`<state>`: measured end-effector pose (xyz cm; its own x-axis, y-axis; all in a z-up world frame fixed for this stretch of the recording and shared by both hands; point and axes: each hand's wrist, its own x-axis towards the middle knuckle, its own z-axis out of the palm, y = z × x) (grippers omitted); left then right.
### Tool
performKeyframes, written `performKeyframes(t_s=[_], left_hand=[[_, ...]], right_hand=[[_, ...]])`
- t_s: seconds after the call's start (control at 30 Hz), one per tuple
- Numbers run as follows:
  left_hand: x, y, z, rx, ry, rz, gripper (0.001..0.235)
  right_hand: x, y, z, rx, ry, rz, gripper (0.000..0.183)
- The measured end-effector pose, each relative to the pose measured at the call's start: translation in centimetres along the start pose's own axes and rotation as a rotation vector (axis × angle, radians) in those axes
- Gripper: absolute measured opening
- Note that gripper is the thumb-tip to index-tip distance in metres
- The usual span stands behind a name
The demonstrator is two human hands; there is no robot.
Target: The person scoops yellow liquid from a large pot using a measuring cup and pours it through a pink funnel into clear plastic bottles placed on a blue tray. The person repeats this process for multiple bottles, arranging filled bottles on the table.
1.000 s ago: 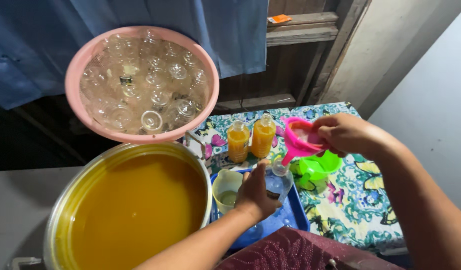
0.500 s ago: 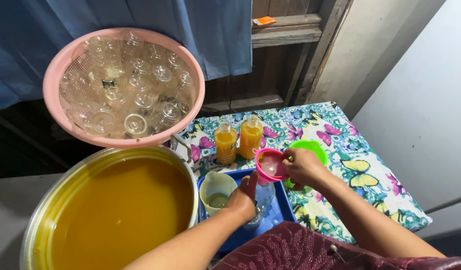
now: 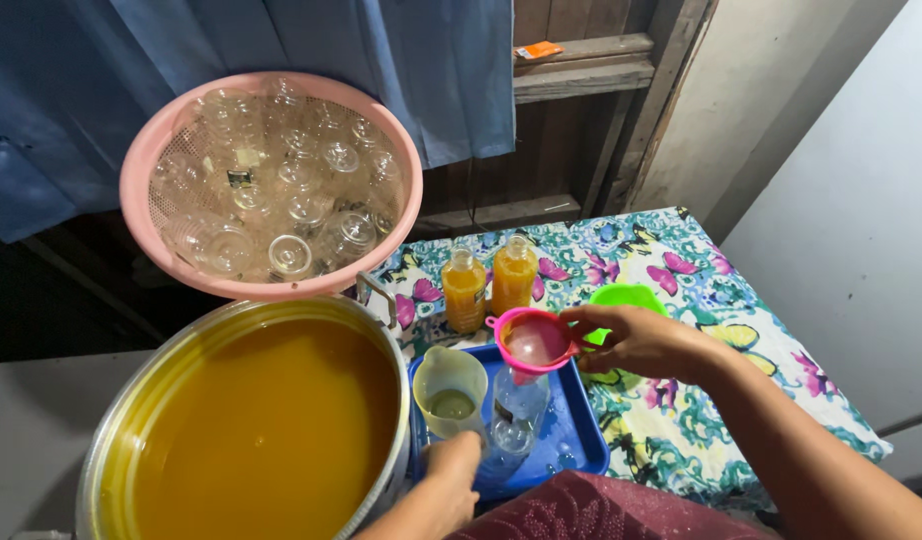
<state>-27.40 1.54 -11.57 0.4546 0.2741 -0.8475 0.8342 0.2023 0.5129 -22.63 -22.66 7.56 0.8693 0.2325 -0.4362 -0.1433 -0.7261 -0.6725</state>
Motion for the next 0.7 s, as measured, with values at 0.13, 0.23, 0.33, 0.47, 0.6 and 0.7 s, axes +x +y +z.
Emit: performKeyframes(t_s=[0.13, 0.23, 0.33, 0.47, 0.6, 0.7], left_hand=[[6.4, -0.5, 0.7, 0.065, -0.178, -0.001, 0.068], [9.8, -1.0, 1.8, 0.075, -0.192, 0.028, 0.067], [11.4, -1.3, 2.7, 0.109, -0.147, 0.143, 0.054], [10.4, -1.2, 2.9, 0.085, -0.165, 0.427, 0.026], [6.1, 1.5, 2.1, 0.095, -0.218, 0.539, 0.019], [1.8, 3.7, 0.7, 0.199, -0.201, 0.580, 0.019]], right_hand=[[-0.9, 0.5, 0.7, -0.012, -0.026, -0.058, 0.064], [-1.4, 1.0, 0.8, -0.121, 0.050, 0.005, 0.058], [-1.7, 1.5, 0.7, -0.185, 0.076, -0.042, 0.043], [-1.9, 2.0, 0.3, -0.177, 0.103, -0.009, 0.042], [-2.0, 2.0, 0.4, -0.114, 0.094, 0.027, 0.042], [-2.0, 1.9, 0.5, -0.131, 0.079, -0.010, 0.042]])
